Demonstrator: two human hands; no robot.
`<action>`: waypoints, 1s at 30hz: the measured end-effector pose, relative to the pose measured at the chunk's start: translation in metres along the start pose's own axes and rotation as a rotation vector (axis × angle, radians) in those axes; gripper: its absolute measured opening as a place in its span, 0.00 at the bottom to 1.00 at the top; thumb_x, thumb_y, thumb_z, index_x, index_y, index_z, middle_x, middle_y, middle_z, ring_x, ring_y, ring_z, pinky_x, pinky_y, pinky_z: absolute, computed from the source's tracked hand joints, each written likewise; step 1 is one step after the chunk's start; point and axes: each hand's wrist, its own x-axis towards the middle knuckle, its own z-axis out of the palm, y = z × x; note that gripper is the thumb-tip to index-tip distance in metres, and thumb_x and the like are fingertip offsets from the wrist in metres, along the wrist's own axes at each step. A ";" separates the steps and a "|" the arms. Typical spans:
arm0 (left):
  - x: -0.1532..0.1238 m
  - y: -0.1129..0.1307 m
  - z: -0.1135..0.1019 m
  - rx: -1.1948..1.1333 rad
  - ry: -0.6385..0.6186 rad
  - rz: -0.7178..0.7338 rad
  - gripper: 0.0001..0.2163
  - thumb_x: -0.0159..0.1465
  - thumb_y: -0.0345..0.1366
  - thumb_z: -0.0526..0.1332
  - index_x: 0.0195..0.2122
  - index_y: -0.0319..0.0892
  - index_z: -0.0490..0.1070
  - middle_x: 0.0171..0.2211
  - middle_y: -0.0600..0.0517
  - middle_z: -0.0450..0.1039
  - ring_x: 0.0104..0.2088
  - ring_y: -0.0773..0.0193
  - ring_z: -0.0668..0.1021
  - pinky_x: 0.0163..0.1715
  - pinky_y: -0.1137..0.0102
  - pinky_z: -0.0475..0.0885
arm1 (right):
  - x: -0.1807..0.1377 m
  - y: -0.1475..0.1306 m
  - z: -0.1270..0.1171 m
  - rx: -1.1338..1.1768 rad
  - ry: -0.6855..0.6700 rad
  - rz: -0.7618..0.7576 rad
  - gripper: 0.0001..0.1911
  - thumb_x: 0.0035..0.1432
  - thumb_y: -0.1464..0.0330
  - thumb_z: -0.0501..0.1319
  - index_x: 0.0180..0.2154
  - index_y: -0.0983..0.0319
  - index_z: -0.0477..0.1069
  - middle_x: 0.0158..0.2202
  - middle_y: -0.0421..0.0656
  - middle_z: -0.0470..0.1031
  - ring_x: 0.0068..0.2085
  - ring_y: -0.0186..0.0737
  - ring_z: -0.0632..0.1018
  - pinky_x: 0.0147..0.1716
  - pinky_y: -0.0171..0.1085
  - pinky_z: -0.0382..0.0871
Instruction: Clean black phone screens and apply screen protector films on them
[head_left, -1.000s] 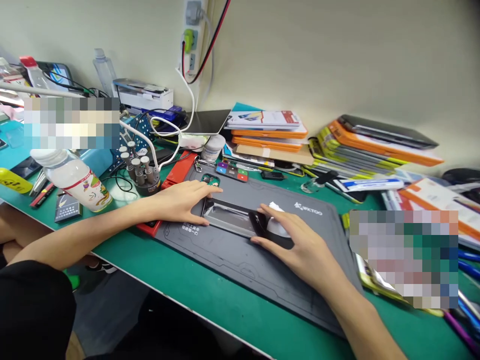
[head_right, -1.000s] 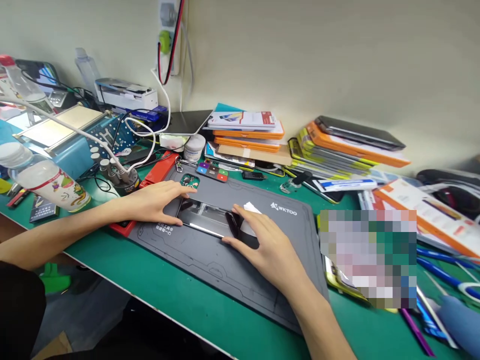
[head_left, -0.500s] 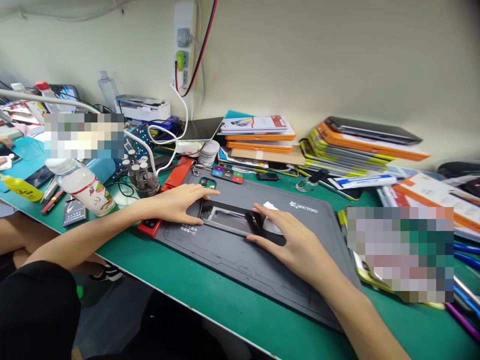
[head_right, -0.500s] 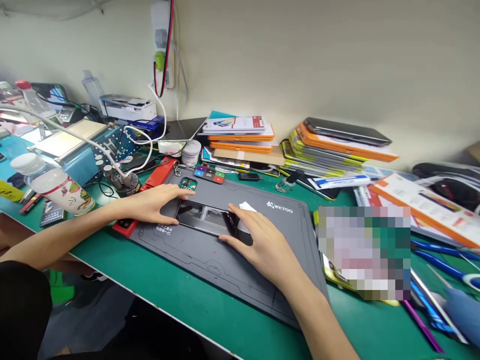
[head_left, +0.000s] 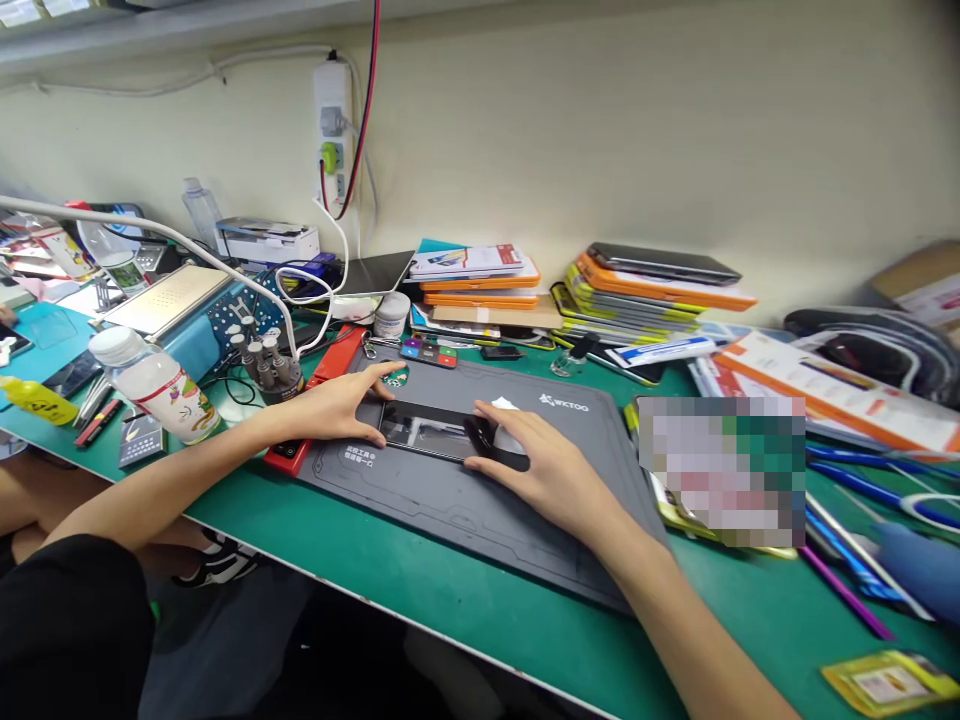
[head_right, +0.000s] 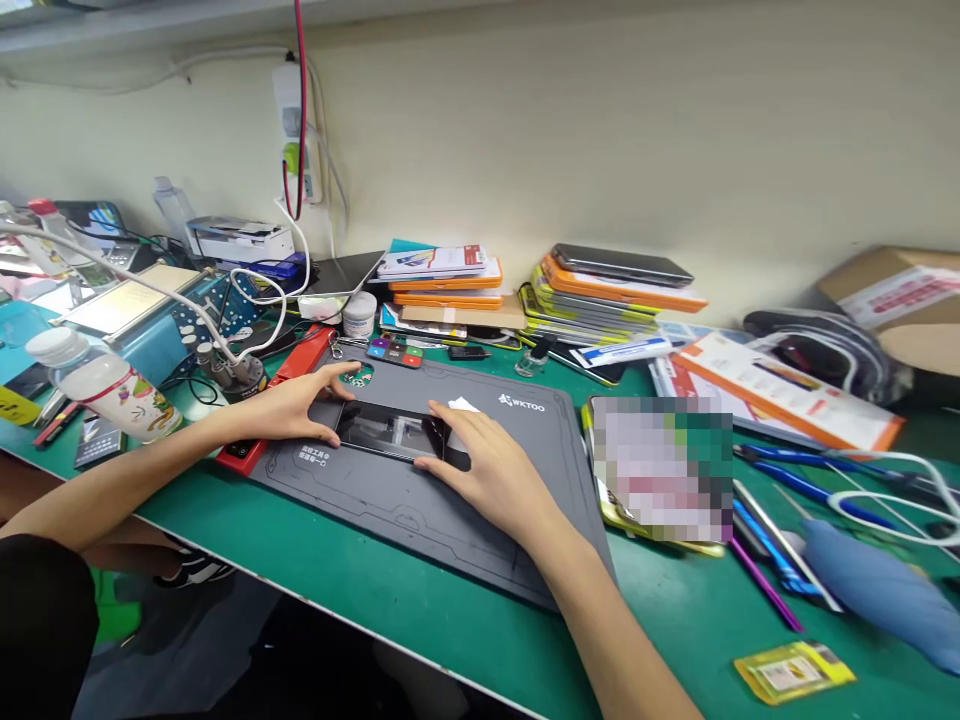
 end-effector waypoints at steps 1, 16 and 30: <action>0.000 -0.001 0.000 -0.001 -0.003 0.006 0.50 0.60 0.48 0.76 0.77 0.49 0.49 0.61 0.43 0.77 0.65 0.48 0.77 0.66 0.53 0.69 | 0.000 0.000 0.000 0.002 0.000 0.000 0.35 0.68 0.47 0.64 0.70 0.54 0.67 0.66 0.51 0.76 0.66 0.61 0.76 0.65 0.64 0.72; -0.002 -0.004 0.003 0.131 0.031 0.102 0.55 0.63 0.48 0.75 0.80 0.54 0.36 0.62 0.46 0.74 0.70 0.45 0.65 0.71 0.48 0.57 | -0.002 0.007 0.005 -0.011 0.009 0.021 0.36 0.68 0.43 0.61 0.70 0.53 0.68 0.66 0.49 0.77 0.67 0.61 0.76 0.65 0.61 0.73; -0.001 -0.001 0.003 0.157 0.013 0.110 0.52 0.64 0.47 0.73 0.80 0.51 0.39 0.62 0.44 0.74 0.69 0.46 0.66 0.71 0.50 0.59 | -0.004 0.008 0.004 -0.044 0.025 -0.022 0.37 0.69 0.44 0.62 0.71 0.53 0.65 0.66 0.49 0.77 0.65 0.58 0.77 0.64 0.60 0.74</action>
